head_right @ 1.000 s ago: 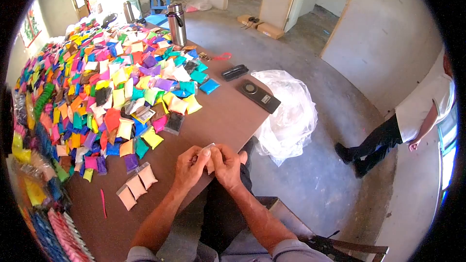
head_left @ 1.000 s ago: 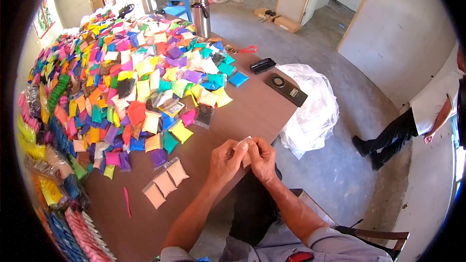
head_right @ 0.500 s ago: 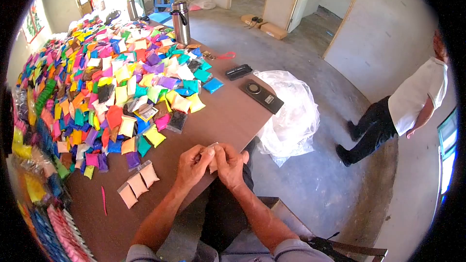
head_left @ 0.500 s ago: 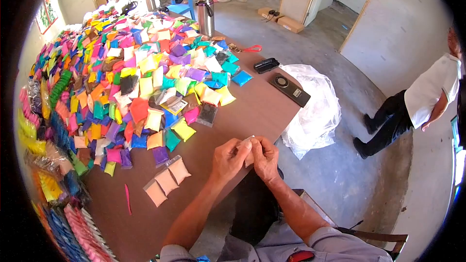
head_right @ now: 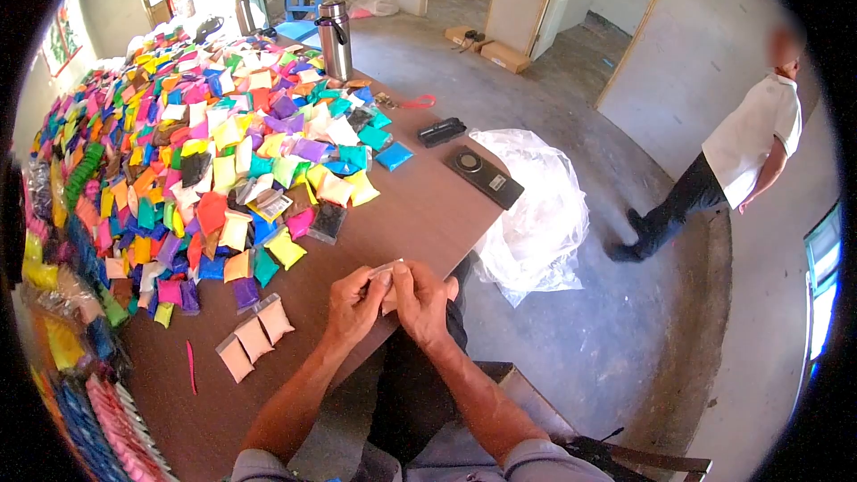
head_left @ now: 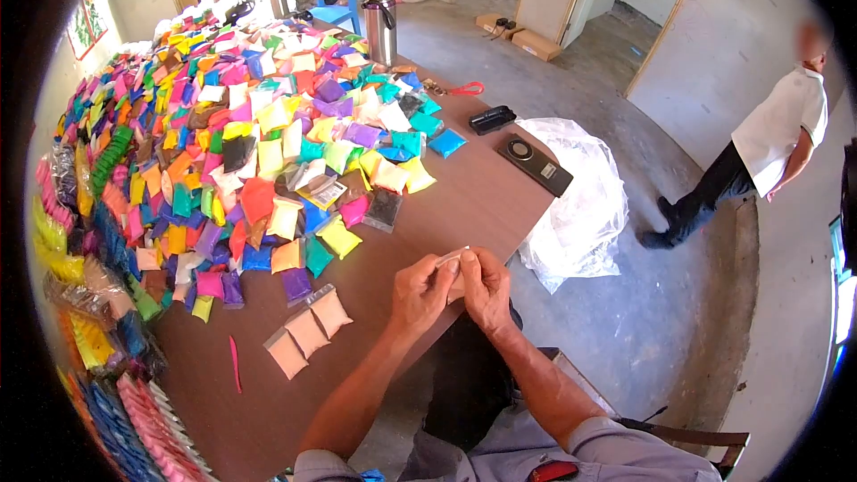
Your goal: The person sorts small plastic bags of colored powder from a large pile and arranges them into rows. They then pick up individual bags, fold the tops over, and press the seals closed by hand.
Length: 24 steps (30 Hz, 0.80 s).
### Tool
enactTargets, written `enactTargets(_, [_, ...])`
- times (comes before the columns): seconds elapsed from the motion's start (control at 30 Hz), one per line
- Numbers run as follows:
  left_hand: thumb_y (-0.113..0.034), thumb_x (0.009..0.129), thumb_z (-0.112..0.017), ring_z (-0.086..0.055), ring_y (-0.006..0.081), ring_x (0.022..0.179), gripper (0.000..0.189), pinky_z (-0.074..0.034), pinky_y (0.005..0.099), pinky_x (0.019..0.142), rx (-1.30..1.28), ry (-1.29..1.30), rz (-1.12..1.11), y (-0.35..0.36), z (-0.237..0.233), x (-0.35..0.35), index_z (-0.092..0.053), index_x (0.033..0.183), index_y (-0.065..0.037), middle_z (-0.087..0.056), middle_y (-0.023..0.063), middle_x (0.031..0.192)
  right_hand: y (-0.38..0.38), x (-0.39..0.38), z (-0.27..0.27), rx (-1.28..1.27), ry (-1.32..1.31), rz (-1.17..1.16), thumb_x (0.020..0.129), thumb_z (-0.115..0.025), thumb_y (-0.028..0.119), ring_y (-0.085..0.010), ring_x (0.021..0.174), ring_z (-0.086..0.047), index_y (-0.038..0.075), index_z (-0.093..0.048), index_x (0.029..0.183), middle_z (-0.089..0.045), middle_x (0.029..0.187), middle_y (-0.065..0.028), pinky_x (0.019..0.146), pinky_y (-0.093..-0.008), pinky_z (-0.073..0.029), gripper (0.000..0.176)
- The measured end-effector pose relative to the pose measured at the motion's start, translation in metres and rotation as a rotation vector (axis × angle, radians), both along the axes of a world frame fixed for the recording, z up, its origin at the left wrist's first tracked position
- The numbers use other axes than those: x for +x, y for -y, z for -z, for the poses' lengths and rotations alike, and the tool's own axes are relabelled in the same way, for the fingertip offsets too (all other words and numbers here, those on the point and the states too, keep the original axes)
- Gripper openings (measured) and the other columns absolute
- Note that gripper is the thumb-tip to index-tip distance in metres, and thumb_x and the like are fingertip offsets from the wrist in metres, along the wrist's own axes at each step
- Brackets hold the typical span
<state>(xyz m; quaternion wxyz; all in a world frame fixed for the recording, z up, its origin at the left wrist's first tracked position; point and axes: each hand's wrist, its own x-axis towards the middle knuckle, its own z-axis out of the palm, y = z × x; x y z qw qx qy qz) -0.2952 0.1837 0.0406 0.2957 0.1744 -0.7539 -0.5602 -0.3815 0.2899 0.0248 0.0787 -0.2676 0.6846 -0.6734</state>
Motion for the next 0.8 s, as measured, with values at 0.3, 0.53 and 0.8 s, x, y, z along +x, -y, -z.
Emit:
enactTargets(0.3, [-0.031, 0.102, -0.065, -0.056, 0.0119, 0.059, 0.035, -0.046, 0.0327, 0.056, 0.02, 0.05, 0.05, -0.006, -0.012, 0.0, -0.066, 0.086, 0.001, -0.061, 0.0084, 0.065, -0.002, -0.002, 0.009, -0.08, 0.088, 0.007, 0.106, -0.057, 0.021, -0.0124, 0.075, -0.064, -0.003, -0.071, 0.098, -0.071, 0.082, -0.0056, 0.075, -0.0281, -0.049, 0.029])
enactTargets(0.53, [-0.031, 0.102, -0.065, -0.06, 0.0198, 0.058, 0.036, -0.047, 0.0358, 0.056, -0.058, 0.038, 0.039, 0.001, 0.001, -0.001, -0.064, 0.085, 0.001, -0.06, 0.0156, 0.067, 0.001, 0.001, 0.0, -0.114, 0.116, -0.038, 0.107, -0.054, 0.02, -0.0137, 0.076, -0.064, -0.003, -0.07, 0.099, -0.072, 0.084, -0.0068, 0.077, -0.0302, -0.05, 0.029])
enactTargets(0.8, [-0.034, 0.101, -0.066, -0.063, 0.0226, 0.06, 0.037, -0.048, 0.0362, 0.057, -0.022, -0.008, 0.019, -0.002, -0.004, 0.0, -0.066, 0.088, 0.001, -0.063, 0.0164, 0.07, 0.0, 0.0, -0.003, -0.069, 0.082, -0.036, 0.107, -0.054, 0.023, -0.0144, 0.074, -0.064, -0.002, -0.071, 0.096, -0.071, 0.081, -0.0071, 0.074, -0.03, -0.049, 0.032])
